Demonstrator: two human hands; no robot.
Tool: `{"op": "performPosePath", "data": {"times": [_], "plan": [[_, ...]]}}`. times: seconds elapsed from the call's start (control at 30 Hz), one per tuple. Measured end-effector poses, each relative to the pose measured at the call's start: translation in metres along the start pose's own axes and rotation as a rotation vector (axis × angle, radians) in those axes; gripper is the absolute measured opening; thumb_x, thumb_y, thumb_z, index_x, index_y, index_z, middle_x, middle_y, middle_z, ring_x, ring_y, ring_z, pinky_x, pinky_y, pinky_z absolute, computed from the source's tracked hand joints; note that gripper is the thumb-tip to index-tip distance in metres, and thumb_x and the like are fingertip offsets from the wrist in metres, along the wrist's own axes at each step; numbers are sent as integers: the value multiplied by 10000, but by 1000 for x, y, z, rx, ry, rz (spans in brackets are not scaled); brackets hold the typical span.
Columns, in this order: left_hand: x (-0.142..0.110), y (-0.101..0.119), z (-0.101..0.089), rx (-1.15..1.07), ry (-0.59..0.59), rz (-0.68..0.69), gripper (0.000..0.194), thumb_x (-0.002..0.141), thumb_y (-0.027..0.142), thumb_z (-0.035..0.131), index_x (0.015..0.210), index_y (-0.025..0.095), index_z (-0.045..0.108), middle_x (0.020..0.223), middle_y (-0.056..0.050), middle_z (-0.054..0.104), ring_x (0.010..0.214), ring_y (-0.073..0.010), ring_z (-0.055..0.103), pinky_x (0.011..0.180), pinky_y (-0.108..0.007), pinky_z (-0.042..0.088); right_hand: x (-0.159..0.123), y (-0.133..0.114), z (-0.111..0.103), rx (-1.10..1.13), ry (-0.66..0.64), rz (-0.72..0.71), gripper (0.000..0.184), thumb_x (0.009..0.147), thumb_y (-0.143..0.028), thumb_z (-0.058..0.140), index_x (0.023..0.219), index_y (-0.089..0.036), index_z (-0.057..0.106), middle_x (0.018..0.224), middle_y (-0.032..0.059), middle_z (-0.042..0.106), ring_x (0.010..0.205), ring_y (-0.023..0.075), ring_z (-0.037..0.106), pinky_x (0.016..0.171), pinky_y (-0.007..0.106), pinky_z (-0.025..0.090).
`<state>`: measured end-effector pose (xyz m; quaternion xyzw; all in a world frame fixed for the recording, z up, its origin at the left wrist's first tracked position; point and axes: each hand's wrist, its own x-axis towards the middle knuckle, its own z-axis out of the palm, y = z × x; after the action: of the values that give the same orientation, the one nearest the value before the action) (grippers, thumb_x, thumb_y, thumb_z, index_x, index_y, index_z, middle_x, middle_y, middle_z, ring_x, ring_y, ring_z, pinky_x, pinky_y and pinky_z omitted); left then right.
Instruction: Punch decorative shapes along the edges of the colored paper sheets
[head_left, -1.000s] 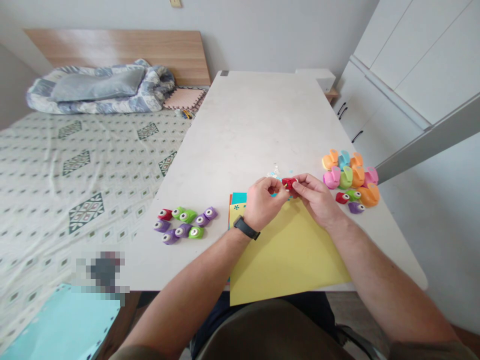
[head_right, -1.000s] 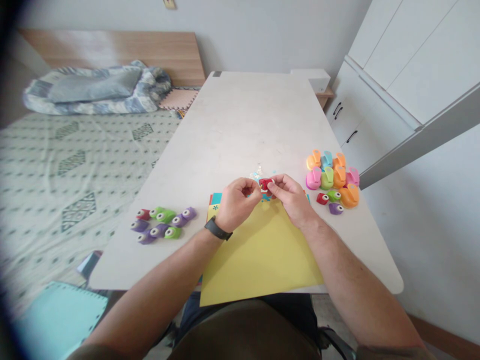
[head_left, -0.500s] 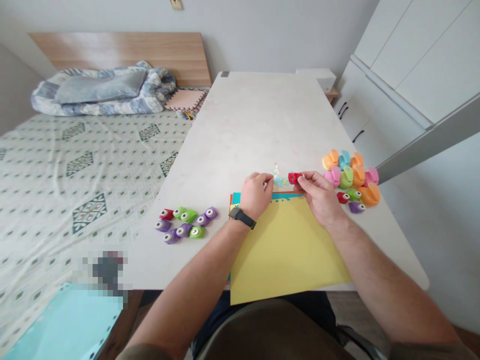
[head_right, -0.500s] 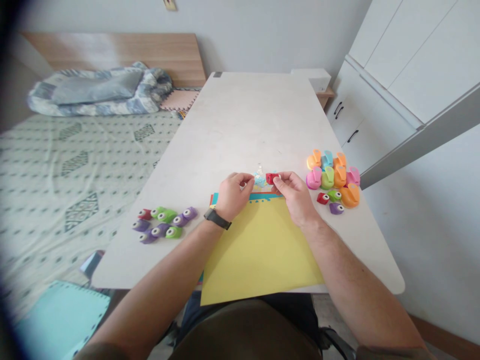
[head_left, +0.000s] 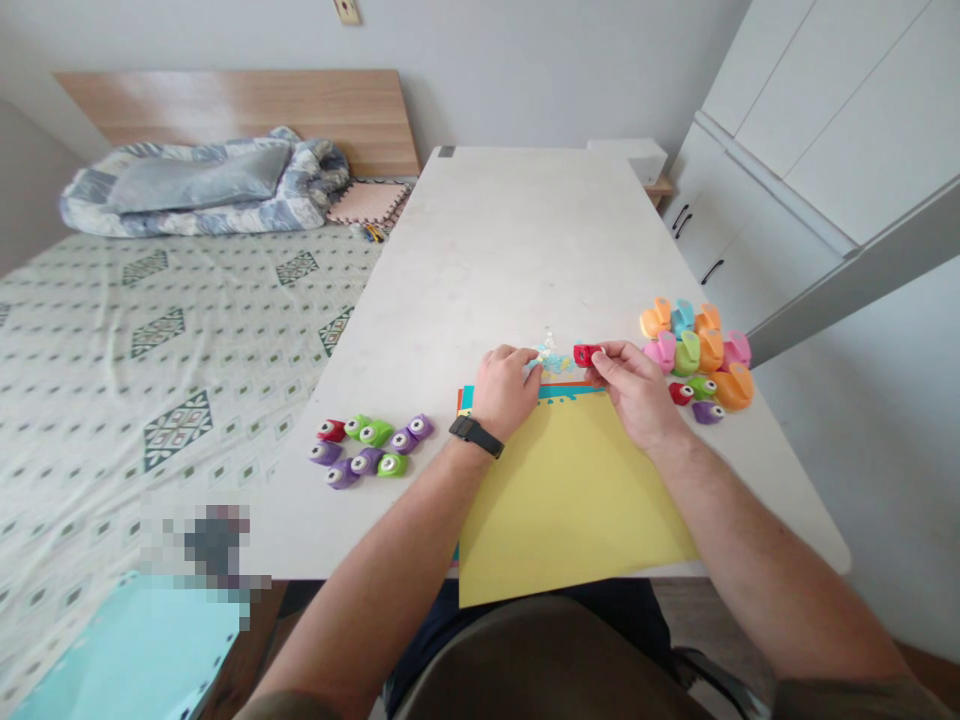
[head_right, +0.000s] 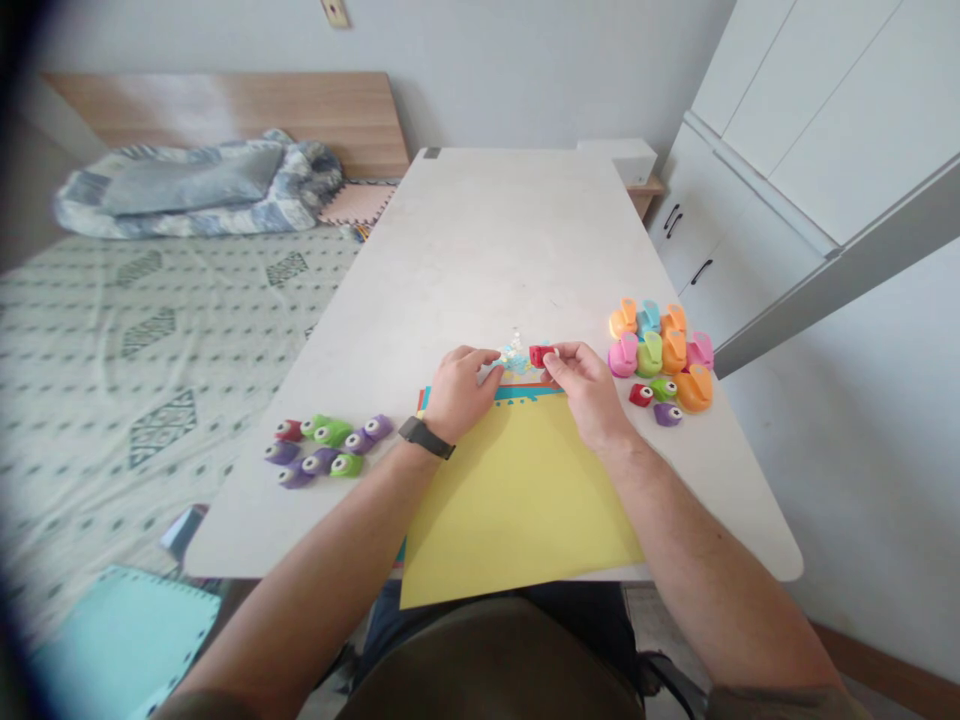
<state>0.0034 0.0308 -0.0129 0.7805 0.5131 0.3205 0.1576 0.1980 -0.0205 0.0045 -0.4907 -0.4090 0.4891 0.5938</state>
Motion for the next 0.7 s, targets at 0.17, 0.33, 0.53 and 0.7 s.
{"op": "performPosePath", "data": {"times": [0.17,0.33,0.53,0.7], "plan": [[-1,4,-8,-48,51,-1,237,935,249,620,1138,185,723,1018,-80,739,925,-216,660,960,-384,507,0,-1,-1,4,-5,9,219,864,-435,779,970,-262,694,1004,20,729,807,173,639,787,353,510],[-3,12,-20,-95,98,18,247,953,261,603,1162,188,712,1004,-69,742,903,-196,655,923,-358,510,2,-3,-6,-117,7,-82,266,874,-473,763,1000,-261,664,1023,24,721,838,177,643,800,352,519],[-18,27,-55,-145,56,8,258,942,288,633,1168,199,720,1005,-57,739,864,-171,660,815,-311,522,4,-2,-20,-515,68,-241,277,921,-463,696,1098,-255,648,1050,58,720,895,213,660,830,380,517],[-54,30,-95,-135,-51,-60,325,966,372,620,1240,215,695,1077,-57,731,888,-165,680,767,-303,541,11,-1,-34,-908,165,-394,228,926,-332,640,1110,-203,677,1043,97,725,851,240,651,827,404,507]]}}
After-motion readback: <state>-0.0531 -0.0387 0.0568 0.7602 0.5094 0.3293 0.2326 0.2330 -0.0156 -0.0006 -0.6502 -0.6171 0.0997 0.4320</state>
